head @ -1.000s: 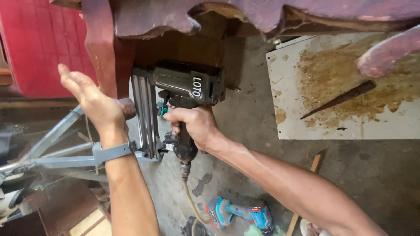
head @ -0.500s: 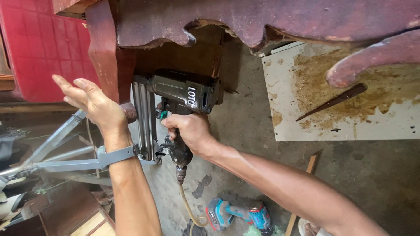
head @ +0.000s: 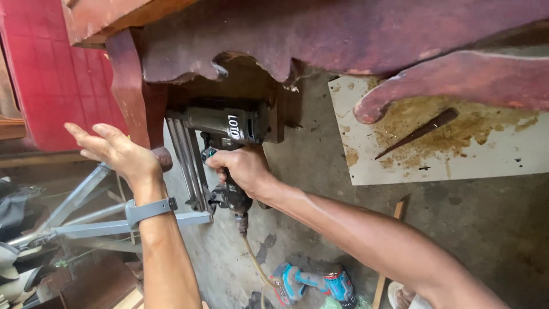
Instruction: Applying glue to a wooden component and securing it to a furniture frame using a pneumatic nail gun.
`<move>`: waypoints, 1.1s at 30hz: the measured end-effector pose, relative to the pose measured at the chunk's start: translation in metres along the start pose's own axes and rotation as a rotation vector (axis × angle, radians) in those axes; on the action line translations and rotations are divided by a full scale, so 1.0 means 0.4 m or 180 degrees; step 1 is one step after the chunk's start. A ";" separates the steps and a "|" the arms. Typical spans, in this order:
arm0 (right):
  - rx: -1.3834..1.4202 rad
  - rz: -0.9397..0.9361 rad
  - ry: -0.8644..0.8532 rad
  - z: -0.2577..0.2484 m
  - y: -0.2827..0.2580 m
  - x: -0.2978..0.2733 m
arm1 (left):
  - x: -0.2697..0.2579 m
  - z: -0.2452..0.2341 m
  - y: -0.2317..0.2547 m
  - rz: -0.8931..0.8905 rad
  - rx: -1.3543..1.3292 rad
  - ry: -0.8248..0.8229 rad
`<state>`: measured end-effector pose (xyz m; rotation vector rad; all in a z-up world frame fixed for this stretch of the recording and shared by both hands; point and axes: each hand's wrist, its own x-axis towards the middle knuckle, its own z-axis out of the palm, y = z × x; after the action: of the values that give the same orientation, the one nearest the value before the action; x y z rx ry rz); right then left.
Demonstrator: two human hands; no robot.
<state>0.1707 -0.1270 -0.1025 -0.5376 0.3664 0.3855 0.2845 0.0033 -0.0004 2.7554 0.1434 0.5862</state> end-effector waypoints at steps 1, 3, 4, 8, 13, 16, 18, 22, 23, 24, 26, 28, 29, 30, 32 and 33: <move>-0.0322 0.0007 -0.0036 -0.008 0.006 0.006 | -0.001 -0.001 -0.006 0.0029 -0.0045 0.0009; 0.0200 -0.0210 0.0003 -0.013 -0.021 0.013 | -0.004 0.000 -0.002 -0.0015 -0.0102 0.0002; 0.0717 -0.0439 0.0044 -0.016 -0.036 0.017 | -0.004 0.002 0.002 -0.0055 -0.0170 -0.0003; 0.0880 -0.0840 0.0167 -0.017 -0.108 0.015 | -0.011 0.001 0.022 -0.0077 -0.0171 -0.0052; 0.0878 -0.0708 0.0222 -0.005 -0.113 0.011 | -0.001 0.000 -0.002 0.0162 -0.0166 0.0000; 0.1025 -0.0666 0.0122 0.002 -0.090 0.009 | 0.004 -0.001 -0.018 0.0232 -0.0564 -0.0103; 0.1040 -0.0546 0.0182 0.014 -0.085 0.011 | -0.011 -0.009 0.013 0.0052 -0.0366 -0.0155; 0.0959 -0.0506 0.0325 0.026 -0.083 0.026 | -0.004 -0.008 0.022 -0.0068 -0.0128 -0.0123; 0.0952 -0.0484 0.0322 0.030 -0.076 0.028 | -0.006 -0.012 0.016 -0.0089 -0.0117 -0.0120; 0.0941 -0.0519 0.0292 0.032 -0.069 0.030 | -0.010 -0.014 0.011 -0.0012 -0.0202 -0.0130; 0.0948 -0.0585 0.0285 0.024 -0.072 0.038 | -0.005 -0.003 0.011 0.0097 -0.0303 -0.0164; 0.0895 -0.0685 0.0163 0.018 -0.075 0.042 | 0.000 -0.001 0.000 0.0128 -0.0356 -0.0161; 0.0898 -0.0681 0.0169 0.018 -0.072 0.045 | -0.003 0.000 0.002 0.0127 -0.0353 -0.0168; 0.0959 -0.0638 0.0188 0.018 -0.070 0.047 | -0.005 0.000 0.005 0.0109 -0.0318 -0.0195; 0.1022 -0.0590 0.0195 0.023 -0.070 0.048 | -0.011 -0.007 0.016 0.0090 -0.0276 -0.0212; 0.1064 -0.0587 0.0195 0.025 -0.073 0.048 | -0.015 -0.007 0.025 0.0038 -0.0239 -0.0229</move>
<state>0.2027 -0.1398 -0.0907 -0.2535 0.4267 0.1251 0.2782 -0.0063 0.0031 2.7018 0.0869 0.4848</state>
